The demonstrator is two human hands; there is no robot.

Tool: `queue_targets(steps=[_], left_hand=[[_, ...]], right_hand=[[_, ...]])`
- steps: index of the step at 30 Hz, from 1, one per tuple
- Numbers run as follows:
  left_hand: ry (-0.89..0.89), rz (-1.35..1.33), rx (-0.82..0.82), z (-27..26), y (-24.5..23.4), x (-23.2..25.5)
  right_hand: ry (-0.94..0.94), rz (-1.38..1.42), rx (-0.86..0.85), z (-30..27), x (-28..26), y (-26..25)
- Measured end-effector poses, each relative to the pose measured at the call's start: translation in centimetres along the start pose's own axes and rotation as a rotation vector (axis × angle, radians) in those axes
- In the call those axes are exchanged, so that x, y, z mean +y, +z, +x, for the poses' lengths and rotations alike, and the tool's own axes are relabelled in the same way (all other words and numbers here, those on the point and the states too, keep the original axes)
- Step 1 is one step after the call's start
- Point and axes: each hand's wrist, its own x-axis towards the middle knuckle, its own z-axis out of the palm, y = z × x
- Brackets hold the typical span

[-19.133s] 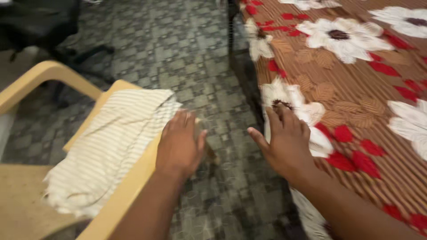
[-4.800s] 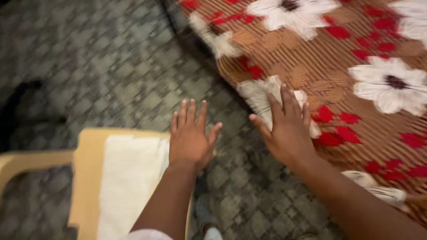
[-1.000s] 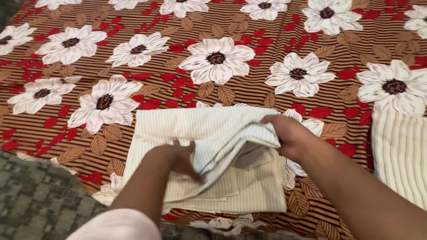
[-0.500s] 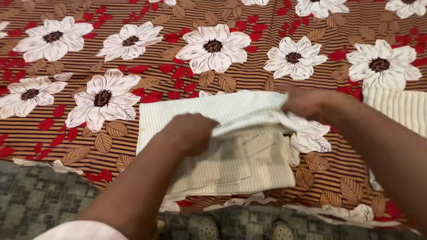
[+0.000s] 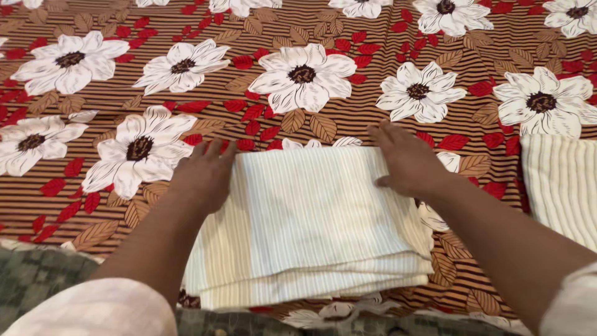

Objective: The person smooths a floral-patterned bedsheet on a bed, then folds a light-colored striped towel and places it on the bed. The person continues to smooth the bedsheet and arrange the folded towel.

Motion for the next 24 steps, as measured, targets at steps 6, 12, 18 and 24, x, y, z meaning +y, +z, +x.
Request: queue_targets(steps=[6, 12, 18, 24], left_hand=[[0.060, -0.016, -0.119, 2.4, 3.3, 1.2], [0.019, -0.022, -0.297, 3.4, 1.8, 0.9], [0.040, -0.145, -0.373, 2.7, -1.8, 1.4], [0.109, -0.181, -0.613, 5.6, -13.8, -1.3]], right_hand=[[0.029, -0.131, -0.218, 2.1, -1.1, 1.7], [-0.047, -0.079, -0.202, 2.8, -1.5, 1.0], [-0.045, 0.193, -0.296, 0.6, -0.2, -0.1], [0.013, 0.191, -0.335, 2.6, 0.3, -11.2]])
